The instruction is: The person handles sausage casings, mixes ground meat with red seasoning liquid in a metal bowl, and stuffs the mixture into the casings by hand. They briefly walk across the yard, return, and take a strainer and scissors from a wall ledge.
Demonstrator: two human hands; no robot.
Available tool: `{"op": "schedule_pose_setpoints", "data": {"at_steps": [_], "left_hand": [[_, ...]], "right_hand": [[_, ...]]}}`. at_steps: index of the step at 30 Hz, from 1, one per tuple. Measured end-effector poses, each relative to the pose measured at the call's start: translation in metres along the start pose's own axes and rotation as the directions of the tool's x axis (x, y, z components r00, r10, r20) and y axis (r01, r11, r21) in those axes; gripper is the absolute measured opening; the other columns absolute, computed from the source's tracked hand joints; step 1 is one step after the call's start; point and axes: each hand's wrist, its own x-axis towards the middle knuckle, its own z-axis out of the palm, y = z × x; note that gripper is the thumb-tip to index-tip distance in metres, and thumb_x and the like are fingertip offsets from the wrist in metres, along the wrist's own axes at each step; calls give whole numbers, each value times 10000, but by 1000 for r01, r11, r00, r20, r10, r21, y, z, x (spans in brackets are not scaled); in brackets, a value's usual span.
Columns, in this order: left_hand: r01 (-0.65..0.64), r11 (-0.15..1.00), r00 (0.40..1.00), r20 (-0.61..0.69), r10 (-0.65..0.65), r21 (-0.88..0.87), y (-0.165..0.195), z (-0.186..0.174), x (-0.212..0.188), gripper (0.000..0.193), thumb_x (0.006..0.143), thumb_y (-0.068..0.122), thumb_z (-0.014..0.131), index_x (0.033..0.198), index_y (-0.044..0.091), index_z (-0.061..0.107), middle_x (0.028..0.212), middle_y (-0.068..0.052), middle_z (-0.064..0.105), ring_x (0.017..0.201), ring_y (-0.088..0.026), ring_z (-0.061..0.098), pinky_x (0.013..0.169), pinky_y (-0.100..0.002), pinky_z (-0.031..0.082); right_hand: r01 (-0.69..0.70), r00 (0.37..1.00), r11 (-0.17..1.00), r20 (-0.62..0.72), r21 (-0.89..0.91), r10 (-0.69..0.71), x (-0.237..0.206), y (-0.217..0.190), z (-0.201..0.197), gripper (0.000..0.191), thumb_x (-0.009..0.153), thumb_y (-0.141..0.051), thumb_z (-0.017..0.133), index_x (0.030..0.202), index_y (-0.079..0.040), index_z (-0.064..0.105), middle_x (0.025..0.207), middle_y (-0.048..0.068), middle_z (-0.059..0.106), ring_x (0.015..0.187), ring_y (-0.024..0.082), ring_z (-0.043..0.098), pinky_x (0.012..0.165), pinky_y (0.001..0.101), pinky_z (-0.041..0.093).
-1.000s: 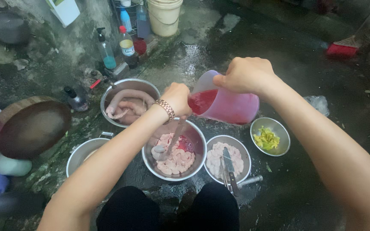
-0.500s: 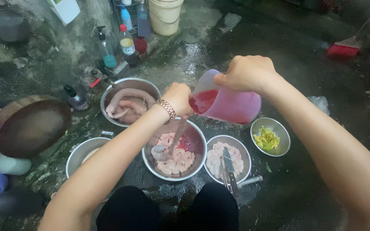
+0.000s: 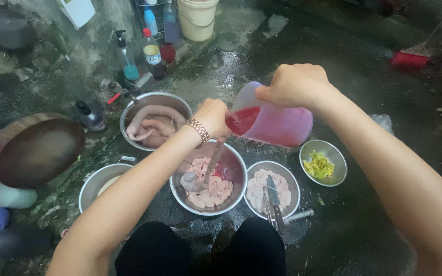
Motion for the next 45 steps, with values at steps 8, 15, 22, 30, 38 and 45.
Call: {"op": "schedule_pose_setpoints", "data": {"at_steps": [8,15,22,30,38,45], "left_hand": [[-4,999,1000,-11,4,39,1,2,4,299,606,192,865,899,149,826,701,-117,748,763,-248,758,808,-366,593],[3,1000,1000,-13,-3,15,2,1,3,226,614,203,863,821,123,818,674,-116,741,743,-248,761,785,-368,602],[-41,999,999,-29,41,-24,-2,14,-4,217,619,176,849,824,111,815,682,-132,736,736,-258,772,772,-363,616],[-19,999,999,-32,19,26,0,18,-3,278,605,198,890,866,125,829,756,-155,722,800,-289,744,785,-381,593],[-47,998,999,2,47,-32,15,12,-5,317,648,312,892,902,136,821,690,-109,741,735,-241,758,773,-367,595],[-75,997,997,-23,75,-12,17,25,1,279,631,211,880,881,102,815,684,-121,733,722,-236,756,752,-358,606]], "right_hand": [[2,1000,1000,-17,-29,-3,-2,-1,-2,514,807,-589,624,991,-157,833,942,173,776,912,345,753,849,426,580],[25,999,1000,-20,-13,-25,-3,0,-6,507,812,-576,612,963,-152,845,925,172,779,908,348,749,855,425,577],[1,1000,1000,16,-4,-1,-6,2,5,508,807,-594,605,977,-173,833,924,161,784,909,347,755,848,431,579],[20,1000,999,-14,-45,-21,0,5,18,532,822,-614,609,978,-160,837,944,174,778,918,360,748,856,442,575],[7,1000,997,-10,-75,-8,-4,16,8,538,818,-615,615,971,-152,842,933,175,785,911,358,753,856,440,576],[0,1000,995,-13,-100,-1,-7,20,13,528,823,-603,617,982,-153,843,923,176,784,888,358,756,837,434,582]]}}
